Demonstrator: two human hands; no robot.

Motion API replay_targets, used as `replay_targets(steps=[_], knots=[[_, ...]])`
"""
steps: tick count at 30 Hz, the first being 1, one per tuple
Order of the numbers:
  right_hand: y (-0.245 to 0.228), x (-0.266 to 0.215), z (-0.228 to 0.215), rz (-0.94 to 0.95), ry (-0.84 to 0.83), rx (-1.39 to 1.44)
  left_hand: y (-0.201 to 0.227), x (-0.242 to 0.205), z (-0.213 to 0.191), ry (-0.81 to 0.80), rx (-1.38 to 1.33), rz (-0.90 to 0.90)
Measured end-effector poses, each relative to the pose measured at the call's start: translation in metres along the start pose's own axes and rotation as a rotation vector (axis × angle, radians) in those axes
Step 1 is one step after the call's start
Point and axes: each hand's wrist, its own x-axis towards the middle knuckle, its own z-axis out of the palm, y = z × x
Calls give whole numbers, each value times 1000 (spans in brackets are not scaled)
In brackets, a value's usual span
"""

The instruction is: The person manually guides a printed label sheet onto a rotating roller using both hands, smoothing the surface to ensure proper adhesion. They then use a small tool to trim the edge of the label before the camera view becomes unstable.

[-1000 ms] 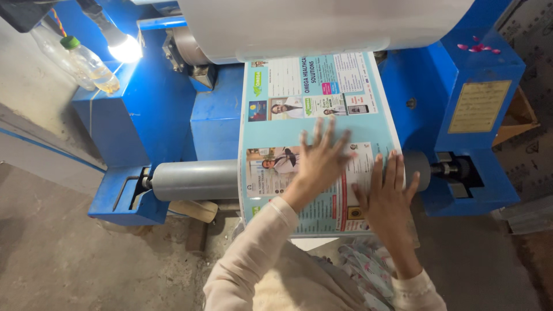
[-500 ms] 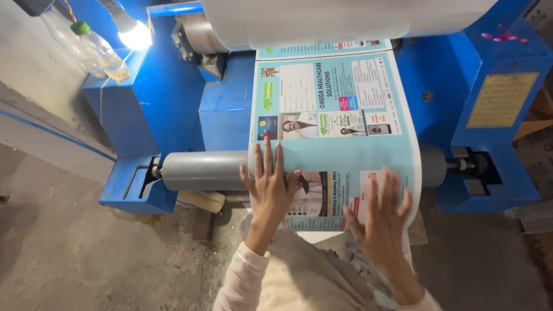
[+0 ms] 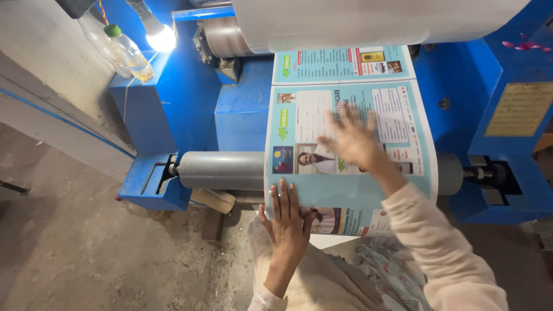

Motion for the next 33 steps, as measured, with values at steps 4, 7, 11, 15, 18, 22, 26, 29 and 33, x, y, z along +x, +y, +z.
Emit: replay_targets(steps=[4, 7, 11, 15, 18, 22, 26, 29, 33], knots=[[90, -44, -6, 152, 189, 75, 5, -18, -3, 17, -42, -16], [110, -86, 12, 166, 341, 88, 22, -19, -8, 101, -113, 48], [102, -116, 37, 166, 508, 64, 65, -11, -10, -169, -215, 200], [90, -137, 46, 129, 628, 70, 113, 25, -8, -203, -185, 406], [82, -152, 55, 131, 679, 83, 131, 65, -7, -218, -81, 469], [76, -167, 71, 120, 730, 113, 130, 135, 7, -284, -26, 417], [74, -179, 92, 135, 734, 108, 92, 186, 16, -356, -29, 255], [75, -190, 114, 131, 746, 97, 56, 199, 13, -324, -18, 190], [71, -214, 142, 138, 740, 89, 12, 187, 3, -104, 27, 173]])
